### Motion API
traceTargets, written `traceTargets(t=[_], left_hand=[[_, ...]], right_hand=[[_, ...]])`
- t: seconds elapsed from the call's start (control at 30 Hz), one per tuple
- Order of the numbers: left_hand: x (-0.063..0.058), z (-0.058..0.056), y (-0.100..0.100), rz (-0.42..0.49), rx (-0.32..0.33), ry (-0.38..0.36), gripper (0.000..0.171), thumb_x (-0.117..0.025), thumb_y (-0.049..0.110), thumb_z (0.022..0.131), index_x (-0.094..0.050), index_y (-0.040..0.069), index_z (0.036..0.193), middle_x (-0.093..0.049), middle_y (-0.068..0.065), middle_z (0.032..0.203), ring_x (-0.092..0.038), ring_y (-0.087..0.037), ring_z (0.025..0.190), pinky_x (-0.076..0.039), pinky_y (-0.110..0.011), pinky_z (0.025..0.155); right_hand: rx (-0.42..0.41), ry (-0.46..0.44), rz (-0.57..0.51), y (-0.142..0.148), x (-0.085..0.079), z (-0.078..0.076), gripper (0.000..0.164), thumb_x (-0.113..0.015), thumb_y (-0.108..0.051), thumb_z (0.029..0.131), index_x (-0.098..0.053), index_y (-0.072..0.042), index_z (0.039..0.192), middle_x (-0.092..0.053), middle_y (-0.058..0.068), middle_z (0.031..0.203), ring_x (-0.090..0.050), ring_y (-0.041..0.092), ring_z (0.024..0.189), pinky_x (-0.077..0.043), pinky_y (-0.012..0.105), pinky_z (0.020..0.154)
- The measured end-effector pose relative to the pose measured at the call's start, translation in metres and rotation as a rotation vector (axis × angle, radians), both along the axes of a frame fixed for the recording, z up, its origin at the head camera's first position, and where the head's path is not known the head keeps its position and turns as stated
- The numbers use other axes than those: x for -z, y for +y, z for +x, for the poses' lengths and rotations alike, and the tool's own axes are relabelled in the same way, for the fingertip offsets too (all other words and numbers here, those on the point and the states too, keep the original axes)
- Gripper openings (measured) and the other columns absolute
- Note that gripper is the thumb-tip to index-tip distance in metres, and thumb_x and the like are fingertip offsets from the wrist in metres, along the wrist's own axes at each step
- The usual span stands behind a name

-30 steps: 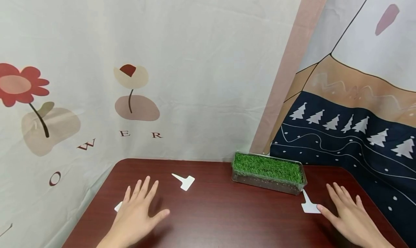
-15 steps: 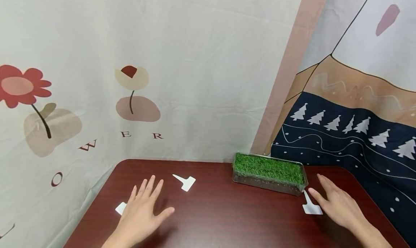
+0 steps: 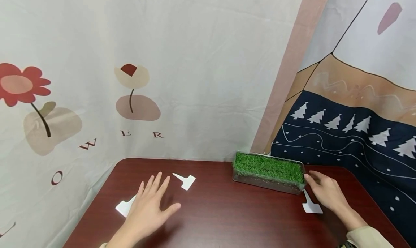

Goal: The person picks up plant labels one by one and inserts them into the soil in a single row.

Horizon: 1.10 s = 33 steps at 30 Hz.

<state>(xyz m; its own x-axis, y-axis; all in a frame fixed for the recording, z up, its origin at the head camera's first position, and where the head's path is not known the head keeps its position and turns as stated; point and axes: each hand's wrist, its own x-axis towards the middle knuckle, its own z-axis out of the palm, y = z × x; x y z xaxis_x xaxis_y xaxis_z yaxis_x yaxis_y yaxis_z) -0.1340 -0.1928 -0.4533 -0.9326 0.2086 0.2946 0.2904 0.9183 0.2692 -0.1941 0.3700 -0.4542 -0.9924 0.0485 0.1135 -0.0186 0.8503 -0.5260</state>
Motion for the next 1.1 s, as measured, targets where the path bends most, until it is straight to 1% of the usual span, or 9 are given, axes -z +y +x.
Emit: traceTargets(t=[0.13, 0.27, 0.33, 0.47, 0.57, 0.7, 0.83, 1.0, 1.1], left_hand=[[0.003, -0.007, 0.008, 0.001, 0.010, -0.008, 0.091, -0.067, 0.068, 0.091, -0.048, 0.007, 0.157, -0.038, -0.022, 0.164, -0.032, -0.046, 0.152, -0.021, -0.066, 0.121], [0.004, -0.016, 0.018, 0.027, 0.022, 0.002, 0.089, -0.066, 0.067, 0.093, -0.049, 0.007, 0.156, -0.041, -0.021, 0.163, -0.035, -0.045, 0.151, -0.022, -0.064, 0.121], [0.006, -0.020, 0.022, 0.050, 0.031, 0.014, 0.087, -0.066, 0.066, 0.093, -0.051, 0.006, 0.154, -0.043, -0.021, 0.161, -0.038, -0.044, 0.149, -0.024, -0.063, 0.121], [0.007, -0.026, 0.029, 0.090, 0.050, 0.033, 0.080, -0.067, 0.062, 0.094, -0.056, 0.005, 0.150, -0.052, -0.020, 0.154, -0.047, -0.042, 0.143, -0.029, -0.060, 0.120], [0.006, -0.031, 0.036, 0.122, 0.057, 0.013, 0.077, -0.067, 0.060, 0.095, -0.059, 0.003, 0.146, -0.057, -0.018, 0.150, -0.050, -0.042, 0.140, -0.032, -0.058, 0.120], [0.005, -0.036, 0.045, 0.184, 0.060, -0.044, 0.072, -0.069, 0.054, 0.096, -0.060, 0.001, 0.144, -0.059, -0.016, 0.148, -0.049, -0.040, 0.142, -0.031, -0.056, 0.121], [0.004, -0.041, 0.055, 0.215, 0.060, -0.082, 0.068, -0.069, 0.051, 0.098, -0.061, 0.001, 0.143, -0.060, -0.015, 0.147, -0.050, -0.040, 0.142, -0.030, -0.056, 0.121], [0.005, -0.047, 0.068, 0.258, 0.054, -0.084, 0.061, -0.066, 0.049, 0.100, -0.066, 0.002, 0.138, -0.064, -0.015, 0.143, -0.054, -0.045, 0.136, -0.038, -0.061, 0.115], [0.006, -0.050, 0.076, 0.290, 0.058, -0.083, 0.057, -0.065, 0.048, 0.100, -0.069, 0.002, 0.134, -0.066, -0.015, 0.139, -0.057, -0.044, 0.133, -0.041, -0.060, 0.112]], right_hand=[[-0.026, 0.040, -0.040, -0.004, 0.005, -0.002, 0.056, -0.051, -0.034, 0.112, -0.056, 0.015, 0.137, -0.064, 0.036, 0.128, -0.067, 0.050, 0.108, -0.057, 0.059, 0.082], [-0.040, 0.068, -0.066, -0.007, 0.006, -0.002, 0.046, -0.053, -0.024, 0.111, -0.061, 0.016, 0.132, -0.067, 0.035, 0.123, -0.070, 0.044, 0.100, -0.059, 0.054, 0.077], [-0.038, 0.070, -0.081, -0.008, 0.006, -0.002, 0.043, -0.052, -0.021, 0.111, -0.061, 0.016, 0.132, -0.067, 0.036, 0.123, -0.071, 0.037, 0.089, -0.058, 0.048, 0.071], [-0.031, 0.066, -0.100, -0.011, 0.007, -0.001, 0.041, -0.050, -0.018, 0.111, -0.060, 0.016, 0.133, -0.067, 0.036, 0.123, -0.064, 0.022, 0.073, -0.050, 0.035, 0.060], [-0.034, 0.069, -0.104, -0.012, 0.008, -0.001, 0.041, -0.050, -0.018, 0.111, -0.061, 0.015, 0.132, -0.067, 0.035, 0.121, -0.059, 0.018, 0.069, -0.045, 0.031, 0.056], [-0.040, 0.068, -0.101, -0.012, 0.006, 0.001, 0.040, -0.051, -0.019, 0.111, -0.061, 0.015, 0.132, -0.068, 0.034, 0.121, -0.059, 0.017, 0.069, -0.045, 0.031, 0.056], [-0.042, 0.048, -0.103, -0.013, 0.005, 0.003, 0.042, -0.051, -0.022, 0.112, -0.061, 0.014, 0.133, -0.069, 0.032, 0.119, -0.057, 0.017, 0.064, -0.045, 0.032, 0.055], [-0.032, 0.015, -0.094, -0.015, 0.003, 0.004, 0.044, -0.051, -0.025, 0.111, -0.062, 0.011, 0.134, -0.073, 0.022, 0.106, -0.053, 0.018, 0.055, -0.043, 0.034, 0.053], [-0.036, 0.026, -0.067, -0.016, 0.003, 0.004, 0.042, -0.053, -0.024, 0.110, -0.064, 0.010, 0.131, -0.074, 0.021, 0.105, -0.057, 0.019, 0.062, -0.044, 0.035, 0.056]])
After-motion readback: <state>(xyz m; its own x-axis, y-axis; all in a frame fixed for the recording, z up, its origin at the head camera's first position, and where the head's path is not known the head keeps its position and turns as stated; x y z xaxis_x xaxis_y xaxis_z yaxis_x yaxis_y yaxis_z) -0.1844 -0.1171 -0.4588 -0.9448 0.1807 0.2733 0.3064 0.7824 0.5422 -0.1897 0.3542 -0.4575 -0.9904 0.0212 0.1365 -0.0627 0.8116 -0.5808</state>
